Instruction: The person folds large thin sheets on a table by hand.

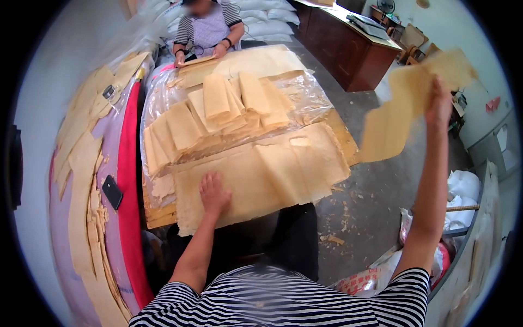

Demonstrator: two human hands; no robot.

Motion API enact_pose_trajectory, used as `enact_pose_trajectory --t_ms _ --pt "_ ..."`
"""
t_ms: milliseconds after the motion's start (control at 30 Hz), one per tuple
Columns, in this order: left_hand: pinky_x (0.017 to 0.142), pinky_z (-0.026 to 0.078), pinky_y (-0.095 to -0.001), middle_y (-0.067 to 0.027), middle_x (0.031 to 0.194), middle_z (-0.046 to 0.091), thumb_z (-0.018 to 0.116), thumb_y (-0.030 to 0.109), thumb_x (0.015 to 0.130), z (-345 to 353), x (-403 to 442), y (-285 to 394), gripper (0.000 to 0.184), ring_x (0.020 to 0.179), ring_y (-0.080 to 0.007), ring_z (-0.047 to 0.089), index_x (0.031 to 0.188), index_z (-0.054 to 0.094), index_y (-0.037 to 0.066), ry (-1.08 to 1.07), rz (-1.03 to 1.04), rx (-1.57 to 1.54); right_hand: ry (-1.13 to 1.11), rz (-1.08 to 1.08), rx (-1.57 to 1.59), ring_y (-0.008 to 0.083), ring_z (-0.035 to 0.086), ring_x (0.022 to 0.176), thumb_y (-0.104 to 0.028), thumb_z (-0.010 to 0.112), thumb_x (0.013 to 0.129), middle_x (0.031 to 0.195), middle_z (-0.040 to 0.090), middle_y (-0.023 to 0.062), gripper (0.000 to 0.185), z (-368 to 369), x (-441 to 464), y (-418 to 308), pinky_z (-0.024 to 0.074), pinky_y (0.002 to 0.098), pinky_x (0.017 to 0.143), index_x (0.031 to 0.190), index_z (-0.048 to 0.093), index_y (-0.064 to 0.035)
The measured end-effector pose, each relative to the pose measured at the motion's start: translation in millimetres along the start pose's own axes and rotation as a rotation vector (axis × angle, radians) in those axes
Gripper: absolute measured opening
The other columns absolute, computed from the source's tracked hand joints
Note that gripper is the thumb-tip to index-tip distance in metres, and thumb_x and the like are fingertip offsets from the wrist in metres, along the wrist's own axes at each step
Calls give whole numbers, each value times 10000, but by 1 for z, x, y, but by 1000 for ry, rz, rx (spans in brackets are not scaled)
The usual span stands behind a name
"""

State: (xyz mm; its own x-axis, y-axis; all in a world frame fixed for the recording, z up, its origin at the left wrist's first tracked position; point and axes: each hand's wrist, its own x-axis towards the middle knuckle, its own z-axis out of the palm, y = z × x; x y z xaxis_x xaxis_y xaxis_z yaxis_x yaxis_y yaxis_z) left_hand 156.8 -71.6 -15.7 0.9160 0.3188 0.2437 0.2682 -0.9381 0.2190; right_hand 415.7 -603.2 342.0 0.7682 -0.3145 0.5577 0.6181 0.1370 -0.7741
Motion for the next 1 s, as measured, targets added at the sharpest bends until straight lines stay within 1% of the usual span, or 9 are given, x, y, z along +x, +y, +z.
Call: enact_pose_trajectory --t_ms 200,233,333,400,433,633,700,800,1000 --pt "1076 199 -475 -179 1378 338 668 272 650 -23 0 -32 745 1312 -330 262 1319 390 97 89 -125 -11 -420 148 -740 121 538 618 -313 558 891 690 594 13 308 175 -192 51 439 280 570 859 633 -16" --pt "1076 199 -475 -179 1378 338 668 272 650 -22 -4 -38 745 1312 -330 262 1319 390 97 96 -129 -5 -571 -299 -651 154 558 648 -196 576 881 701 604 33 187 179 -231 116 443 295 599 849 632 -21" --pt "1050 264 -438 -161 1371 351 669 191 704 -23 -20 -43 679 1299 -301 302 1313 387 89 150 -126 -422 -716 -356 -533 298 587 793 -123 532 830 812 619 109 138 250 -366 114 463 405 739 930 598 -53" --pt "1004 345 -375 -125 1356 361 637 159 795 -51 -39 -17 583 1275 -248 339 1313 380 88 -155 -415 -1668 -1068 -239 -668 328 565 909 -163 591 777 946 594 150 242 265 -434 143 450 400 786 999 593 -67" --pt "1004 345 -375 -125 1356 361 637 159 795 -50 -47 -14 583 1275 -248 339 1313 380 88 -154 -421 -1660 -1294 -58 -777 338 550 1011 -154 638 758 1088 582 162 354 268 -462 139 439 408 858 1097 587 -66" --pt "625 539 -344 -73 901 622 572 185 869 -30 -52 -41 193 783 -210 623 1004 542 51 -84 -1017 -2110 -1006 -188 -381 330 577 953 -189 657 751 1060 579 181 427 220 -553 94 466 378 809 1146 556 -60" --pt "622 542 -354 -76 924 619 566 195 873 -16 -43 -46 206 797 -220 622 1019 541 52 -68 -1059 -2095 -1042 351 -443 287 593 939 -209 650 792 1053 596 146 450 185 -568 109 472 366 789 1195 517 -59" --pt "673 535 -363 -80 999 602 537 190 889 -22 -41 -39 242 869 -225 609 1085 534 49 -25 -1066 -2047 -414 1471 129 217 590 971 -365 550 878 1057 622 68 394 146 -545 131 467 360 806 1162 527 -92" --pt "864 470 -370 -86 1188 543 470 170 917 -56 -70 -54 356 1061 -228 550 1232 464 3 250 -908 -1943 228 1222 641 234 574 997 -375 484 914 1119 592 97 420 101 -488 127 478 378 817 1206 485 -74"
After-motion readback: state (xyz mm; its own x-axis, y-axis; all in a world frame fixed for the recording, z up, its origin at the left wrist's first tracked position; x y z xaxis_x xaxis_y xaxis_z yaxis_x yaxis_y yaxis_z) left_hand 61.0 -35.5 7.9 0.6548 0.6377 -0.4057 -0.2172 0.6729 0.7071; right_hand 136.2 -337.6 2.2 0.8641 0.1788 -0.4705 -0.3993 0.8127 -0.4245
